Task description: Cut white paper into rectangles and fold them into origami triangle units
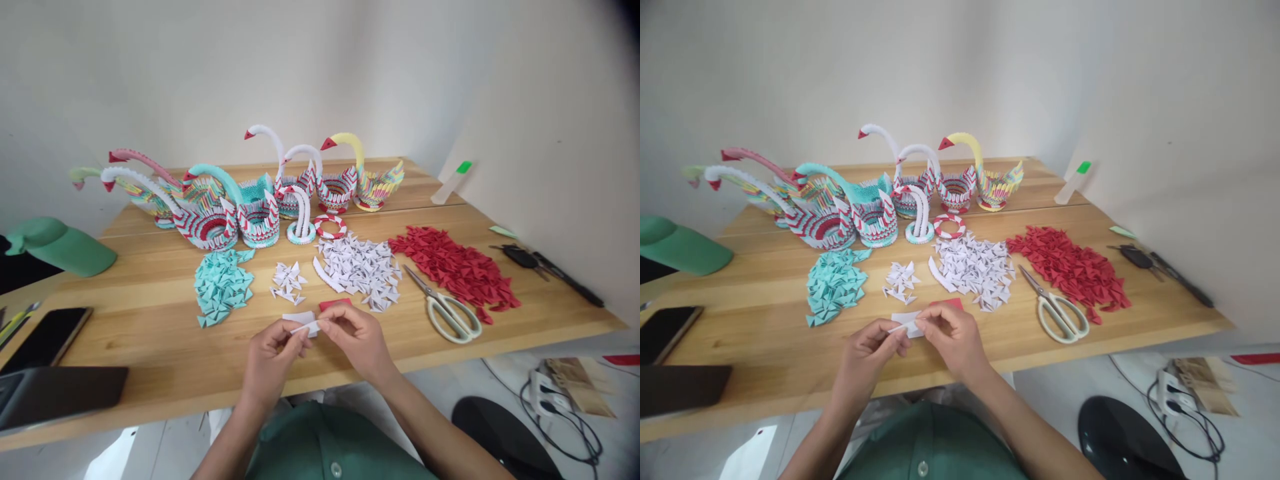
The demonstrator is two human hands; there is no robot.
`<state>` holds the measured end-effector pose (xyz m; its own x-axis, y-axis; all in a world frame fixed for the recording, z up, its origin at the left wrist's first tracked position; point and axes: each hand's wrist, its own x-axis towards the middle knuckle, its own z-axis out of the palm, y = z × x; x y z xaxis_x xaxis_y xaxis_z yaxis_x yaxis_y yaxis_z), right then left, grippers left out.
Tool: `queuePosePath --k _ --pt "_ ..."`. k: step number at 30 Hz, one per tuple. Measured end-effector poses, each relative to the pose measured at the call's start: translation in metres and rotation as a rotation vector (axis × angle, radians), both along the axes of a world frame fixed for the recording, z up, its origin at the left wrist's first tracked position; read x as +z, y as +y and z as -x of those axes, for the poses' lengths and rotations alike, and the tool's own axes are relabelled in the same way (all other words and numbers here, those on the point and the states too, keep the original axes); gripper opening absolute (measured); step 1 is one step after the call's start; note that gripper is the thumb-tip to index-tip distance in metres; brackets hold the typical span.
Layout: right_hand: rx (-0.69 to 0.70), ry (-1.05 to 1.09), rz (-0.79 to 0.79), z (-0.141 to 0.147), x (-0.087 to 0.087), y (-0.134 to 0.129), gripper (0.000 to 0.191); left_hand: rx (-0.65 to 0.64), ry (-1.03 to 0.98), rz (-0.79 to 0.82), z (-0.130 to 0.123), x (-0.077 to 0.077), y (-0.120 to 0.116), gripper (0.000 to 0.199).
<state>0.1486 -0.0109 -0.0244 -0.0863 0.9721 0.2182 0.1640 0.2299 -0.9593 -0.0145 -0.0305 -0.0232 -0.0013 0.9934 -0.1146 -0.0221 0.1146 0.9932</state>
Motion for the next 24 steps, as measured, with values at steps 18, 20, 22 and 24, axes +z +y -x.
queuePosePath --k 18,20,22,24 --pt "0.156 0.199 0.22 0.0049 -0.0034 -0.0004 0.018 -0.019 -0.004 0.001 -0.0076 -0.0026 0.0051 0.02" --pt "0.126 0.199 0.217 0.0059 -0.0043 -0.0018 0.019 -0.017 0.007 0.002 -0.0081 -0.0032 0.0045 0.021" --pt "0.091 0.191 0.199 0.0062 -0.0054 -0.003 0.021 -0.019 0.01 0.003 -0.0083 -0.0034 0.0043 0.02" --pt "0.055 0.175 0.173 0.0056 -0.0067 -0.0031 0.024 -0.019 0.003 0.006 -0.0076 -0.0042 0.0045 0.021"
